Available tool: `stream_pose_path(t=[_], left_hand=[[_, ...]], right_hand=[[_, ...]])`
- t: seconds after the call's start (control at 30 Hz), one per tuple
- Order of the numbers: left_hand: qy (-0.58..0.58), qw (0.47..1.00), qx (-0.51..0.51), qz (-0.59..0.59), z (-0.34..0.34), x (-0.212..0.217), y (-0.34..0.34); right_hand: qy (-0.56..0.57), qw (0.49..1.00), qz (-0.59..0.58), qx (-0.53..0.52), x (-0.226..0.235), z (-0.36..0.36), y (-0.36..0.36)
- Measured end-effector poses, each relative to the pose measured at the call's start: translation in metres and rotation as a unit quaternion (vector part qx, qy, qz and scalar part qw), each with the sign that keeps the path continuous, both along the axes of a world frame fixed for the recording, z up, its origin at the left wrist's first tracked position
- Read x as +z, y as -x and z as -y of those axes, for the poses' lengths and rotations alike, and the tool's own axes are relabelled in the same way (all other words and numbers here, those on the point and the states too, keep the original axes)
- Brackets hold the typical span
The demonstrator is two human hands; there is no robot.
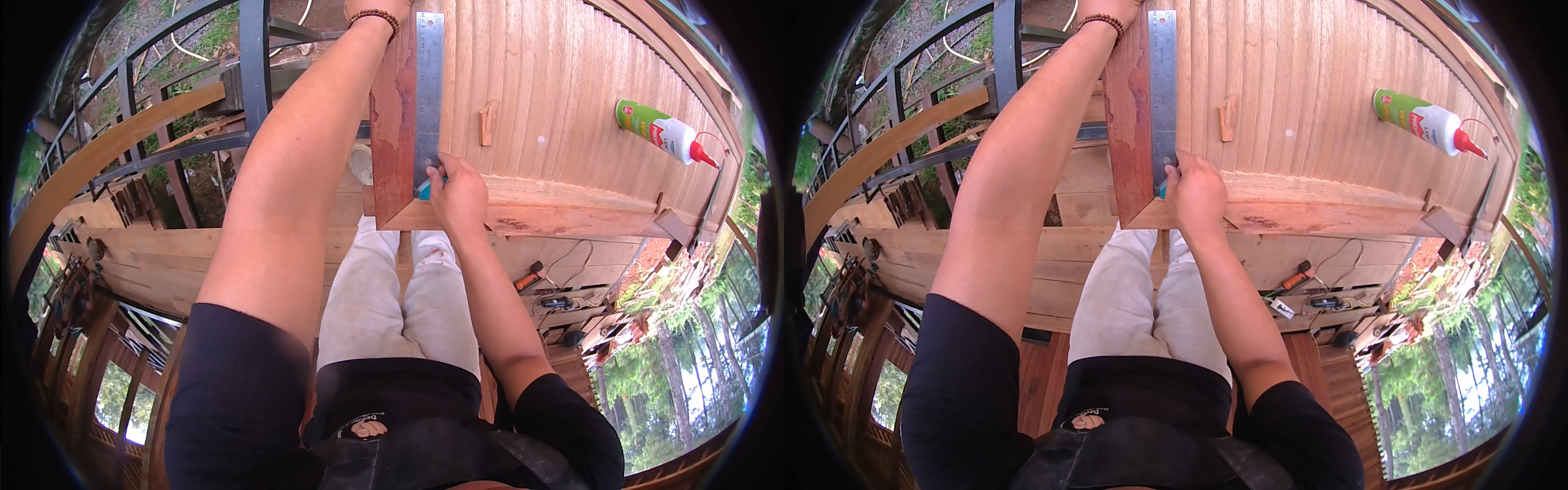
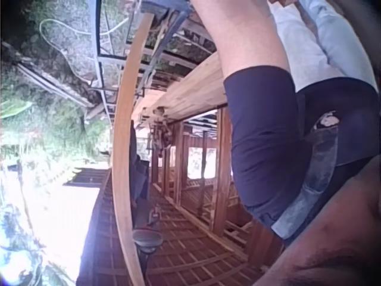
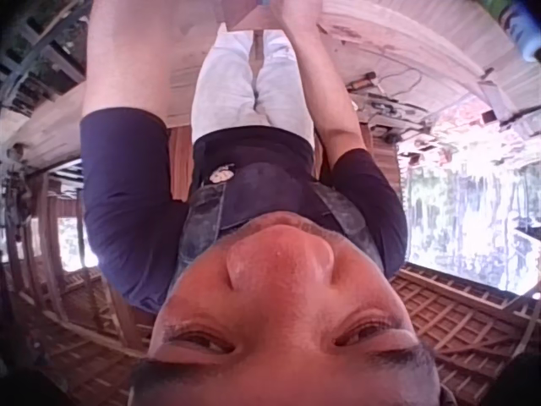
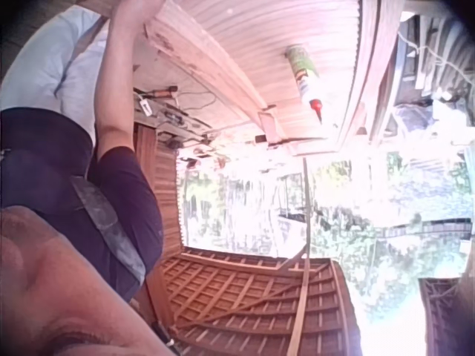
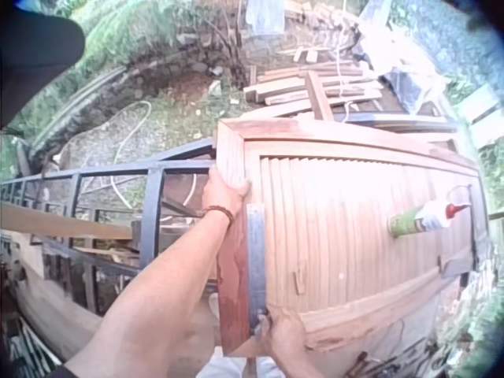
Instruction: The person assembles a wooden frame on a deck. They apply glue to a wooden strip, position it on the frame, measure with a square, and secure it using a nail gun. The person repeats this process for additional strips.
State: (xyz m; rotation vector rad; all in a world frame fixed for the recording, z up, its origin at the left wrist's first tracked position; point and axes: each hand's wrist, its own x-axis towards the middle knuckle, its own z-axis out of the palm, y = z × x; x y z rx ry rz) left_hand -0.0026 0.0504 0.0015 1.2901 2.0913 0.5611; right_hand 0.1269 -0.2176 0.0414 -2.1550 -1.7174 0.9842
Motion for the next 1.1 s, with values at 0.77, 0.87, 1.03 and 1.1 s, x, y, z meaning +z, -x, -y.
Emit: stream_pose_path(t=[0.77,0.87,1.03,1.1], left_hand=[[0.000,1.000,0.001,-0.003,0.001,0.001,-0.002],[0.005,1.000,0.003,-0.010,0.002,0.006,0.001],[-0.011,1.000,0.000,0.007,0.003,0.007,-0.001],[-0.007,1.000,0.004,-0.003,0.002,0.007,-0.002]], right_hand=[[-0.083,0.995,0.006,-0.047,0.010,0.024,0.008],[-0.093,0.994,-0.015,-0.050,0.013,0.020,0.007],[-0.017,0.997,-0.029,-0.062,0.015,0.013,0.001],[-0.014,0.998,-0.026,-0.052,0.013,0.011,0.000]])
